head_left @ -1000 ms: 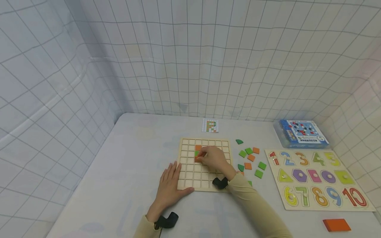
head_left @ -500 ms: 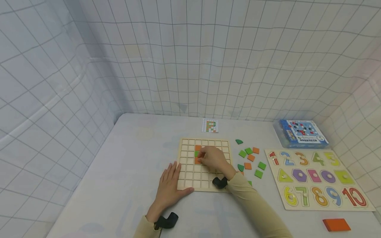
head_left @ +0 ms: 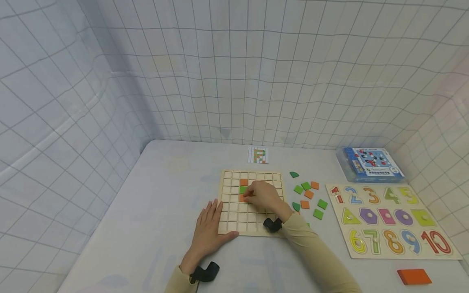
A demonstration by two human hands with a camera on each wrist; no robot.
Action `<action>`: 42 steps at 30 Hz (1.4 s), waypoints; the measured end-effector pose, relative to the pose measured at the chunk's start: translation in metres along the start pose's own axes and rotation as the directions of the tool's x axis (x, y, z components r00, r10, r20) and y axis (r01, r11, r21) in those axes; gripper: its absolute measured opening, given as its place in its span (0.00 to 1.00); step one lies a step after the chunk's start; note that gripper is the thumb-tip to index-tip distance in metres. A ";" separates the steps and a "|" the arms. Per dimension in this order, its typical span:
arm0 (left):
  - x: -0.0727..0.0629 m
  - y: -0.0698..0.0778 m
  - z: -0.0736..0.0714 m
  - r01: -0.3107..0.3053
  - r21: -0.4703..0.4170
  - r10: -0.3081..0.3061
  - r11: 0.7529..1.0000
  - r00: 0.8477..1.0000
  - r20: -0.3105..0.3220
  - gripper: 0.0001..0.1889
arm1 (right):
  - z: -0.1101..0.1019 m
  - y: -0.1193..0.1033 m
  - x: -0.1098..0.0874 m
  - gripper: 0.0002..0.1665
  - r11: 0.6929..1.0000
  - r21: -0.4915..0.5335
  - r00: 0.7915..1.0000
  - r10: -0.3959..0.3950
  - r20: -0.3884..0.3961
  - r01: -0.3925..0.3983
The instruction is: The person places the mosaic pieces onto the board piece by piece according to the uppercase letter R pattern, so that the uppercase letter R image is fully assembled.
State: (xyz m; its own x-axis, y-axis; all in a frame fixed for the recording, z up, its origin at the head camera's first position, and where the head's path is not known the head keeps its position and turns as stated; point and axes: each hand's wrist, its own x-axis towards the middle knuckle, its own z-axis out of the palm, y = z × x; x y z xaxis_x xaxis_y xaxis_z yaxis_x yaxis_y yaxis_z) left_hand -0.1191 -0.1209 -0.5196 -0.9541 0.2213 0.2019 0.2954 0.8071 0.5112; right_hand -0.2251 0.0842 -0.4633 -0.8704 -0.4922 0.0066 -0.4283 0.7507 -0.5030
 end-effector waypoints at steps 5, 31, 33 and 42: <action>0.000 -0.001 0.000 0.007 0.000 -0.007 1.000 1.000 0.012 0.52 | -0.003 0.007 -0.005 0.06 0.999 0.037 0.998 -0.037 0.044 0.035; -0.001 -0.002 0.002 0.013 -0.006 -0.013 1.000 1.000 0.021 0.53 | -0.044 0.086 -0.055 0.30 1.000 -0.006 0.888 -0.020 -0.459 0.020; -0.001 -0.002 0.002 0.013 -0.009 -0.013 1.000 1.000 0.019 0.53 | -0.046 0.089 -0.057 0.30 1.000 -0.003 0.873 -0.002 -0.488 0.001; 0.000 -0.005 0.002 0.005 -0.009 -0.005 1.000 1.000 0.016 0.53 | -0.052 0.095 -0.066 0.33 0.991 0.026 0.865 0.130 -0.484 -0.135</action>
State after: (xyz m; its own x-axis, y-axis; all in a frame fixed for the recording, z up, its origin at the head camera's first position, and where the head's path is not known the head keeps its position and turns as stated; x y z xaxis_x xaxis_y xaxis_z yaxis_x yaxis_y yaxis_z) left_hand -0.1208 -0.1232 -0.5239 -0.9561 0.2263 0.1862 0.2913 0.8033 0.5195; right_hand -0.2210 0.2110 -0.4669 -0.9264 -0.1145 0.3587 -0.3005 0.7987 -0.5213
